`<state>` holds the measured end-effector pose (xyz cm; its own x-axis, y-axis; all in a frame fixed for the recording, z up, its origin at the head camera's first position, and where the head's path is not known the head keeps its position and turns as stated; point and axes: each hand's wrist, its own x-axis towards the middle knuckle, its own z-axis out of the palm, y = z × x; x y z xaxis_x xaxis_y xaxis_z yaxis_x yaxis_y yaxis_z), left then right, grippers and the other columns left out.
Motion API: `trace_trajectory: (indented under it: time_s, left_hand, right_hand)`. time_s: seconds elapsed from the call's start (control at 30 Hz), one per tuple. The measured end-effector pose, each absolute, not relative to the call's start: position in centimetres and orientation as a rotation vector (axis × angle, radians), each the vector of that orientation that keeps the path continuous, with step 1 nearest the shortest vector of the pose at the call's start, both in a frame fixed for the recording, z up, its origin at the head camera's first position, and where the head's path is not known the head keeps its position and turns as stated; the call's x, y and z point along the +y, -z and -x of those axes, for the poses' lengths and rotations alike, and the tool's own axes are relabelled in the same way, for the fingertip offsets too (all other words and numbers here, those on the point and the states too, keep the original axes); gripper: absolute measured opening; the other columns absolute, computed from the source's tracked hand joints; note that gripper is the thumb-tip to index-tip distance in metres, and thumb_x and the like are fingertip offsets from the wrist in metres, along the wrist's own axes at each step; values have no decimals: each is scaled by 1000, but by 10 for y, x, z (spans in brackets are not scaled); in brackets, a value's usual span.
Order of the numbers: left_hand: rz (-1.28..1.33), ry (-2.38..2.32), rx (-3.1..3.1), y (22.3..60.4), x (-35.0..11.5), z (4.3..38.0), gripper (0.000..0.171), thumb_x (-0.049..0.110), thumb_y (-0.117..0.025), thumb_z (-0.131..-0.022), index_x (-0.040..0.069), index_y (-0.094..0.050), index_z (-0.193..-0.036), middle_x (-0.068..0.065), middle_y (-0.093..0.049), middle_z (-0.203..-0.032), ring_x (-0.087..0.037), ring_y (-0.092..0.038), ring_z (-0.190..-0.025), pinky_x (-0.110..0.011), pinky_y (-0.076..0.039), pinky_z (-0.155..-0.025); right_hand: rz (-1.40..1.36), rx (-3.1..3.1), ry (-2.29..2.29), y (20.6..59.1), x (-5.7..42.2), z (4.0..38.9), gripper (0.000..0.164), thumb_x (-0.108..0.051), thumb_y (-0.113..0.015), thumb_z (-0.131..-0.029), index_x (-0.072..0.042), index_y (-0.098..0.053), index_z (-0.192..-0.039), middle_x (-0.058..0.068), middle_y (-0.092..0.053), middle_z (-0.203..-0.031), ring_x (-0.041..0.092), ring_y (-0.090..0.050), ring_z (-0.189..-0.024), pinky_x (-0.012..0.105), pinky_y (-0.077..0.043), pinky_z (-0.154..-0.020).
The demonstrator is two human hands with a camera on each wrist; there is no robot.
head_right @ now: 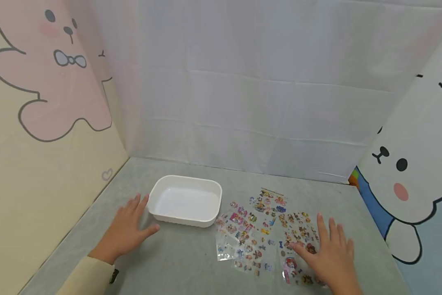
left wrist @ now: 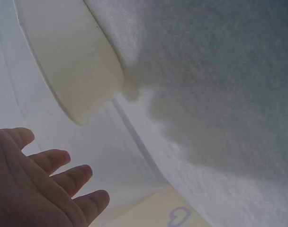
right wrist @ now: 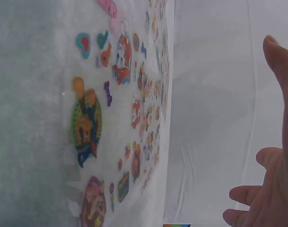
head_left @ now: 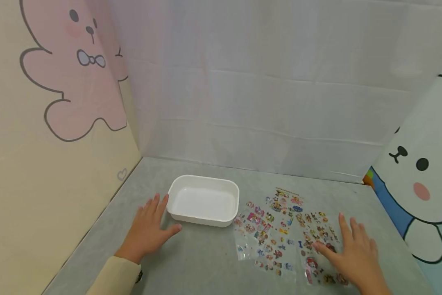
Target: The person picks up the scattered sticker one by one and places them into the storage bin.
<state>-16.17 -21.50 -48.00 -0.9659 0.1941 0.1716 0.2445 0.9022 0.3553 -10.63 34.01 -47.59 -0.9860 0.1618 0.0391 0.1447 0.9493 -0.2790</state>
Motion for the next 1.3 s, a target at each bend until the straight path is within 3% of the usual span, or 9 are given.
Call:
trace_trajectory:
  time_s: [0.17, 0.4, 0.5, 0.63, 0.77, 0.97, 1.3]
  left_hand:
    - [267, 735, -2930, 490, -218, 180, 105, 73, -58, -91, 4, -25, -163, -26, -43, -155, -48, -42, -139, -67, -34, -108]
    - [91, 967, -3004, 489, -214, 195, 97, 76, -48, -94, 8, -28, -162, -17, -57, -137, -35, -57, -119, -57, -47, -95]
    - [60, 997, -3036, 485, -211, 200, 95, 75, -47, -95, 8, -29, -161, -17, -60, -135, -33, -59, -115, -55, -48, -93]
    - [15, 996, -3048, 485, -209, 209, 93, 71, -49, -97, 5, -30, -159, -22, -56, -144, -38, -59, -122, -59, -46, -96]
    - [-36, 973, -3043, 489, -211, 222, 79, 59, -53, -101, 1, -39, -153, -24, -60, -138, -39, -61, -118, -57, -48, -94]
    - [-90, 961, -3066, 487, -211, 238, 60, 41, -56, -102, -2, -50, -144, -25, -63, -132, -40, -62, -114, -56, -49, -93]
    - [-143, 937, -3066, 490, -213, 256, 45, 26, -53, -100, -1, -58, -135, -20, -67, -120, -33, -61, -97, -51, -50, -84]
  right_hand:
    - [193, -3121, -403, 481, 350, 120, 125, -77, -60, -87, 9, -7, -161, 50, -16, -151, 69, -16, -136, 83, -17, -102]
    - [168, -3168, -464, 489, 357, 139, 124, -79, -58, -87, 15, -16, -157, 50, -26, -147, 67, -32, -129, 78, -31, -100]
    - [175, -3208, -541, 491, 360, 149, 123, -78, -57, -88, 13, -13, -158, 49, -25, -149, 67, -31, -131, 77, -32, -100]
    - [186, -3266, -616, 493, 363, 161, 123, -78, -56, -89, 12, -10, -159, 49, -22, -150, 67, -29, -132, 77, -32, -100]
    - [170, -3305, -653, 496, 365, 171, 124, -78, -57, -88, 12, -12, -159, 50, -21, -150, 68, -30, -131, 78, -33, -98]
    - [62, -3309, -636, 498, 368, 180, 120, -74, -63, -88, 17, -22, -154, 49, -29, -147, 66, -34, -129, 76, -36, -97]
    - [26, -3278, -518, 500, 367, 192, 96, -60, -70, -91, 17, -44, -142, 43, -44, -141, 62, -43, -126, 71, -38, -98]
